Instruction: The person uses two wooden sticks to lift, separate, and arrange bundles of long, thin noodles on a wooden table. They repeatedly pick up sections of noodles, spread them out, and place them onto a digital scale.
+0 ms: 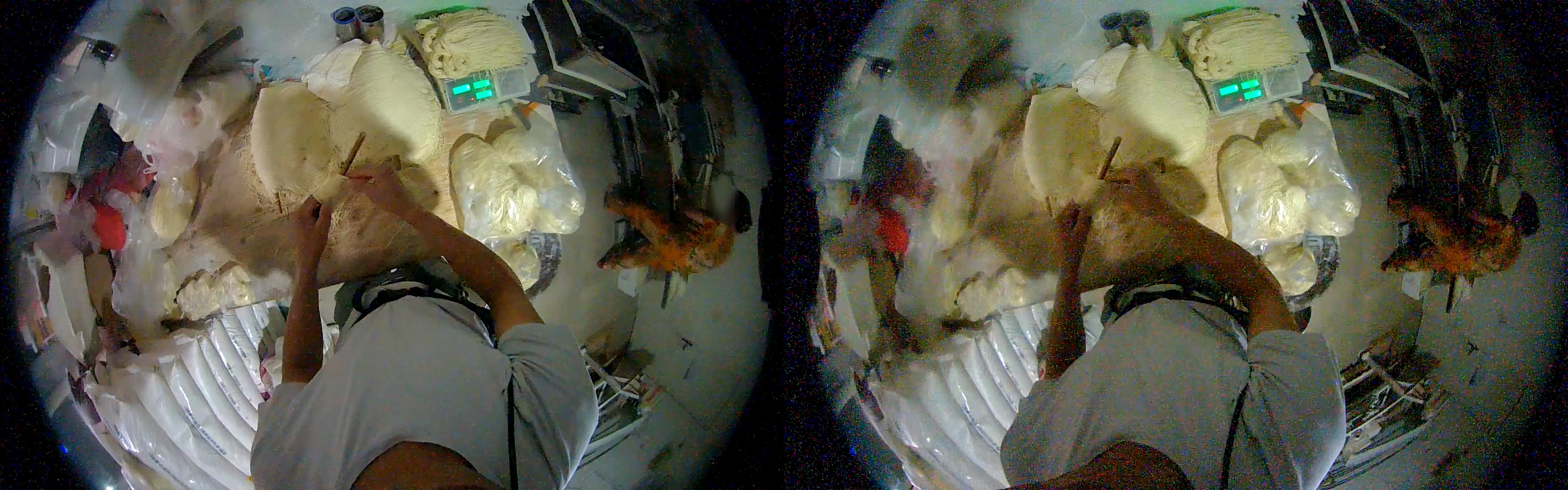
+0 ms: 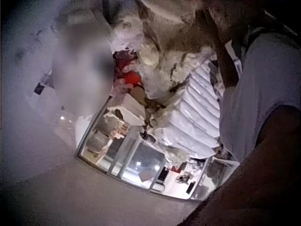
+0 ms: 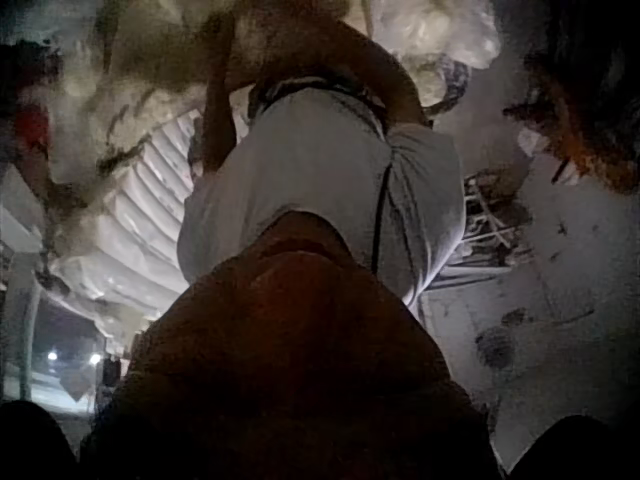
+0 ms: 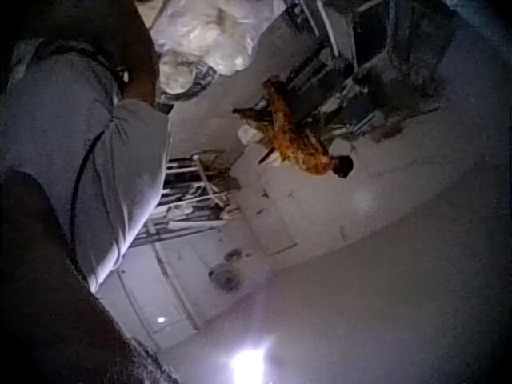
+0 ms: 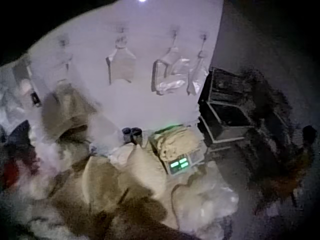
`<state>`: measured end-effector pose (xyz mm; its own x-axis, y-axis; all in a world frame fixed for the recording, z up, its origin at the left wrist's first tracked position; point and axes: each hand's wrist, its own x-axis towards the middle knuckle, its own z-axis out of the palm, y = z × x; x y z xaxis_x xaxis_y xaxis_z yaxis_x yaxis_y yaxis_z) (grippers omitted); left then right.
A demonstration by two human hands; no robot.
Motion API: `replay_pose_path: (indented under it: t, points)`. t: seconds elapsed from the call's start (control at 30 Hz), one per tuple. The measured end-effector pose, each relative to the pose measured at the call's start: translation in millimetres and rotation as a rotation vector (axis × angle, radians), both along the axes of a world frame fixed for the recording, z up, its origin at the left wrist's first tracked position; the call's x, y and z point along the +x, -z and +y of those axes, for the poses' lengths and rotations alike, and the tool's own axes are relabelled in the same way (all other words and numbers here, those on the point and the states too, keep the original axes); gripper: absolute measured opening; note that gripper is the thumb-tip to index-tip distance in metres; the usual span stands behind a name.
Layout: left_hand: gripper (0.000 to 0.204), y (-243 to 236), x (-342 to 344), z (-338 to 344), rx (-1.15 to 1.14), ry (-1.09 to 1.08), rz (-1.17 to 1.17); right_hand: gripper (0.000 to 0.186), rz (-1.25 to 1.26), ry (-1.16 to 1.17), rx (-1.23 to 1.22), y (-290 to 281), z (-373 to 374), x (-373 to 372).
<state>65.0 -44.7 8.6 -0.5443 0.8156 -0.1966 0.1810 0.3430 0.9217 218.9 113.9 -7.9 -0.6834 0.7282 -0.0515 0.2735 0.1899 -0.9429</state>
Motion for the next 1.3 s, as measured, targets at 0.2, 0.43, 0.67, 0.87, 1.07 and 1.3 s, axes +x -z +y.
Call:
replay_pose_path:
  t: [0.2, 0.43, 0.67, 0.87, 1.07, 1.3]
  points:
    - [0.034, -5, 0, -2, 0.195, 0.075, 0.362, 0.026, -0.019, 0.020, 0.021, -1, -1, -1]
    - [0.034, 6, -17, 0, 0.060, 0.031, 0.106, 0.026, 0.086, 0.090, -0.247, -37, 3, 0]
    - [0.022, 9, -20, 7, 0.085, 0.056, 0.155, 0.018, 0.346, 0.168, -0.523, -47, 12, 5]
    - [0.025, 4, -20, 9, 0.055, 0.020, 0.144, 0.016, 0.449, 0.201, -0.477, -54, 32, 9]
    - [0.037, -13, -8, 26, 0.131, 0.029, 0.133, 0.013, 0.288, 0.188, -0.422, -67, 45, 14]
    - [0.044, 3, -4, 42, 0.120, -0.002, 0.084, 0.014, 0.365, 0.150, -0.358, -48, 60, 21]
